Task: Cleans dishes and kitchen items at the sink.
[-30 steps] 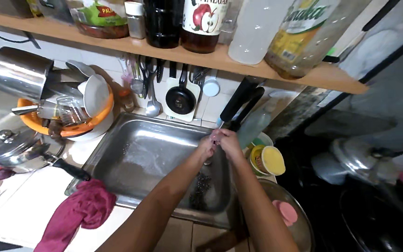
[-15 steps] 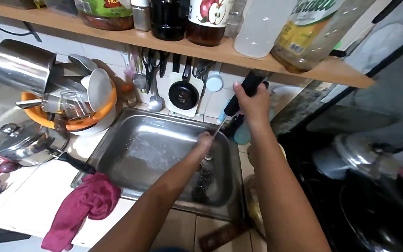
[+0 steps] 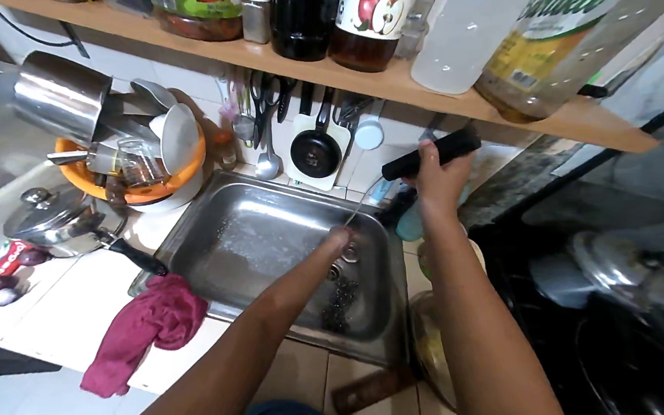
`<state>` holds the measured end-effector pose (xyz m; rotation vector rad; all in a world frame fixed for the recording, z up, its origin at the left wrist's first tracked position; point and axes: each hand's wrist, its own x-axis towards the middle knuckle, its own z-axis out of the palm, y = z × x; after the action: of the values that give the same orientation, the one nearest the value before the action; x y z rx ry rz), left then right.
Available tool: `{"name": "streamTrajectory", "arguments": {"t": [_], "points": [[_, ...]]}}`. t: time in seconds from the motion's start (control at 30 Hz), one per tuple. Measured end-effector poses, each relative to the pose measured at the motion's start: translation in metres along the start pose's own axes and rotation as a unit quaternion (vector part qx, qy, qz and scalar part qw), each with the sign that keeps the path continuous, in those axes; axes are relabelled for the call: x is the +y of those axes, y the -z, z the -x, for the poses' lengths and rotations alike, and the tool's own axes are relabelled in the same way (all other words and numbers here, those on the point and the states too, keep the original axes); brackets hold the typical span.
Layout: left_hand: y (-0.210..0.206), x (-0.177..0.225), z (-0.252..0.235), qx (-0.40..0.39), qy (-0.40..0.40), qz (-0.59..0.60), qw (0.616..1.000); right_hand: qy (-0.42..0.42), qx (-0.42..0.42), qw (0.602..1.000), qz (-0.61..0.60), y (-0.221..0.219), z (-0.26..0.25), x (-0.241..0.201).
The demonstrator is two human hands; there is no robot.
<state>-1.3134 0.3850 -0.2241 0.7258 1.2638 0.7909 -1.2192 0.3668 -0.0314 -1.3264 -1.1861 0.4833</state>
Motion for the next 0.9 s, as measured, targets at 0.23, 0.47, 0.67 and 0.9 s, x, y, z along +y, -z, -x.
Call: {"name": "streamTrajectory", "arguments": {"t": [0.23,0.47,0.67,0.9], "points": [[0.02,-0.017,-0.009,0.017,0.018,-0.013,1.0,0.0,0.017,0.99,-0.142,-0.007,0.005,0.006],[0.027,-0.012,-0.014,0.054,0.003,0.022,0.998,0.017,0.026,0.986,-0.165,-0.014,0.012,0.011],[0.02,0.005,-0.016,0.02,-0.032,0.023,0.999,-0.003,0.018,1.0,-0.017,-0.008,0.005,0.005],[0.007,0.015,-0.005,0.008,-0.015,0.038,0.999,-0.033,-0.061,0.981,0.182,0.009,0.003,-0.028]]}}
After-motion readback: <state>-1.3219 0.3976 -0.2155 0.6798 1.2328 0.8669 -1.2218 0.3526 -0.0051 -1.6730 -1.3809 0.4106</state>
